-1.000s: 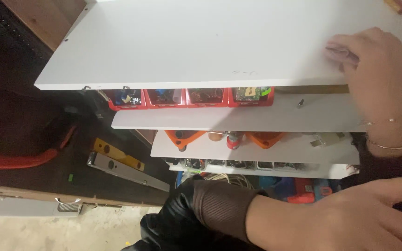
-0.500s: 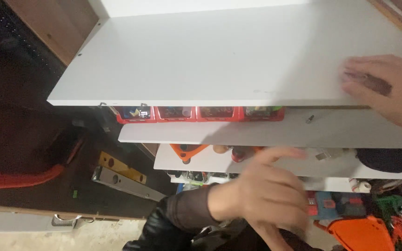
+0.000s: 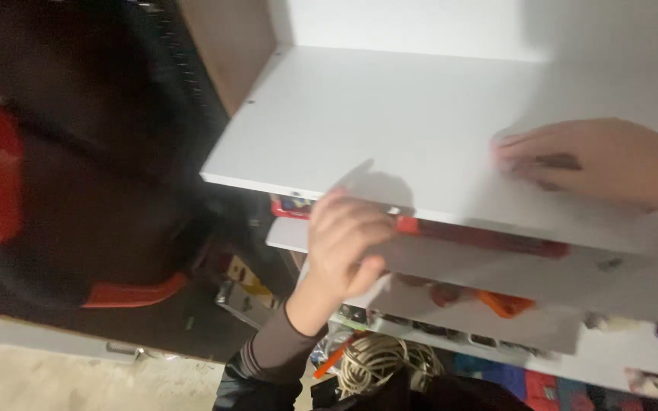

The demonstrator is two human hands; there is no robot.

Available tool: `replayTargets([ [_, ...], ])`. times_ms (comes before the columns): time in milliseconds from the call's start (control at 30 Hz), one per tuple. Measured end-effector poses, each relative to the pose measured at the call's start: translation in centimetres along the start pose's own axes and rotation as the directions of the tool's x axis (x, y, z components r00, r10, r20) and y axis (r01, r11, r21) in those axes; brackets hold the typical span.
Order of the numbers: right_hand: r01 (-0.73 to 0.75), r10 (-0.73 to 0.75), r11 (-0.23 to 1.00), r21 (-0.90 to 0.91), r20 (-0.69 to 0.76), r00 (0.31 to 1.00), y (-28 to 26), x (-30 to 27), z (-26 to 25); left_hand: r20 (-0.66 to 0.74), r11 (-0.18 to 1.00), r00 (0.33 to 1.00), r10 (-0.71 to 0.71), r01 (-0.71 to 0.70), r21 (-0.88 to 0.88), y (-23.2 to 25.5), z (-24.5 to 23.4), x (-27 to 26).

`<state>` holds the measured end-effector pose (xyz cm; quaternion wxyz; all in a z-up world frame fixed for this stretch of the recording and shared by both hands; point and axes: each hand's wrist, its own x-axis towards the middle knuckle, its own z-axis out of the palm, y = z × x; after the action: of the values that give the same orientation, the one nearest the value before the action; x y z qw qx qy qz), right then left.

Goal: The person wipes a white shelf surface with a pink cloth, moving the cloth back and forth across the shelf edge and top. The person repeatedly folds and repositions the cloth while continuing to wipe the same shelf area.

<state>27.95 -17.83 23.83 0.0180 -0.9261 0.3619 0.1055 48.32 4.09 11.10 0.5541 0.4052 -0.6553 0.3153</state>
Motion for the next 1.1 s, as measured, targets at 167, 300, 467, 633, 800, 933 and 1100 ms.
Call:
replayTargets([
  [167, 0.342, -0.358, 0.918, 0.203, 0.047, 0.933, -9.7, 6.9, -2.5, -0.067, 0.865, 0.956, -0.286, 0.288, 0.412, -6.9, -7.3, -2.5],
  [300, 0.755, -0.724, 0.638, 0.154, -0.215, 0.656, -17.6, 12.2, -3.3, 0.098, 0.792, 0.937, -0.336, 0.224, 0.568, -10.8, -10.1, -4.9],
  [467, 0.677, -0.640, 0.723, 0.140, -0.236, 0.732, -22.8, 18.9, -3.8, 0.130, 0.810, 0.929, -0.347, 0.227, 0.540, -11.7, -10.6, -5.5],
  [633, 0.690, -0.608, 0.704, 0.168, -0.359, 0.708, -24.6, 25.0, -3.3, 0.079, 0.778, 0.953, -0.292, 0.189, 0.600, -10.7, -11.3, -4.1],
  [800, 0.706, -0.633, 0.696, 0.131, -0.353, 0.689, -25.8, 23.9, -3.7, 0.085, 0.797, 0.961, -0.265, 0.169, 0.580, -10.8, -11.8, -3.9],
  [933, 0.612, -0.558, 0.737, 0.286, -0.253, 0.791, -28.3, 16.8, -5.8, 0.078, 0.796, 0.962, -0.261, 0.169, 0.581, -10.7, -12.1, -3.9],
  [1100, 0.535, -0.503, 0.805, 0.258, -0.183, 0.845, -28.9, 17.3, -6.1, 0.155, 0.810, 0.937, -0.314, 0.179, 0.558, -10.4, -13.0, -3.7],
])
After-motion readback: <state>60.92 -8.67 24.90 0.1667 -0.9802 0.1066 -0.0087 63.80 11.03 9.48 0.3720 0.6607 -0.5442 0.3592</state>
